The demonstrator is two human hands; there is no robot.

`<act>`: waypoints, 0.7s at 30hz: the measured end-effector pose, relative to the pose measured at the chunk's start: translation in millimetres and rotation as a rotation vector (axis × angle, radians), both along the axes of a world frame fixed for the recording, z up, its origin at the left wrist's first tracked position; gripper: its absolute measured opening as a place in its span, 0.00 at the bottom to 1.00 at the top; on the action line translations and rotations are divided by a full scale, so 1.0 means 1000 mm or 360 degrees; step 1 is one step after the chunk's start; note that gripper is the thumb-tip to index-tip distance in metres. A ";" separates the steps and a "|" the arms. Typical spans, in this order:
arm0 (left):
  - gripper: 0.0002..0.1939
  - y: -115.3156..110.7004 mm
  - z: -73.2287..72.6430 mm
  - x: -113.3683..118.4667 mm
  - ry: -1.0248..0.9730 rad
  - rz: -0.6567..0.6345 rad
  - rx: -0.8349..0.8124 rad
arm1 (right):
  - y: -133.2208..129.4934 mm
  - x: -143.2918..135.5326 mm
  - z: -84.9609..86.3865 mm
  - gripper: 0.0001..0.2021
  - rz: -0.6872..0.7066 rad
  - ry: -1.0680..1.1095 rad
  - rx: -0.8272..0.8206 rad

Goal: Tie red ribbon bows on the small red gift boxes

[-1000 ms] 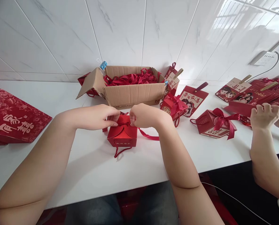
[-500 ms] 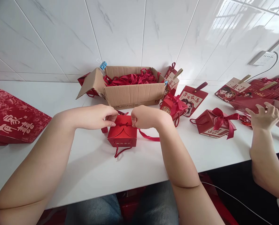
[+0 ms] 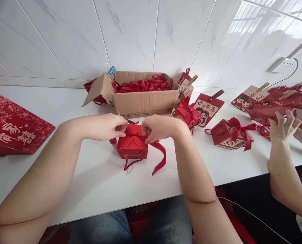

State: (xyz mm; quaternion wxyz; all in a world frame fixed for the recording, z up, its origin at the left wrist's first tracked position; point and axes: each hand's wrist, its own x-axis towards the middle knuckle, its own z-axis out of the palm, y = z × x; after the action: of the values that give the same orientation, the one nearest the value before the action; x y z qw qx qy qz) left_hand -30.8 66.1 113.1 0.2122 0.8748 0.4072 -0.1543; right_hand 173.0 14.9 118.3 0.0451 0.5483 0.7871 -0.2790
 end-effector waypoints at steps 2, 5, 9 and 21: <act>0.06 0.001 -0.001 0.000 -0.0006 -0.0001 -0.0010 | -0.002 0.002 0.002 0.04 0.0010 -0.0046 0.0003; 0.06 0.001 0.000 0.000 -0.0004 -0.0008 -0.0020 | -0.004 0.011 0.002 0.06 0.0067 0.0029 -0.0054; 0.07 0.001 0.000 0.002 0.0004 -0.0019 0.0000 | -0.003 0.027 -0.016 0.09 0.0249 0.0660 0.0007; 0.07 0.001 -0.002 0.004 -0.0020 0.0021 -0.0041 | -0.012 0.003 -0.092 0.04 -0.0223 0.2260 0.0203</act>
State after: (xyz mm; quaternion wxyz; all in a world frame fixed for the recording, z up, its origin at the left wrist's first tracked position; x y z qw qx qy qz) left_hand -27.1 66.8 110.6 0.2270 0.8703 0.4095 -0.1527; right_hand 176.3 2.9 25.9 -0.5281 0.2851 0.6042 -0.5242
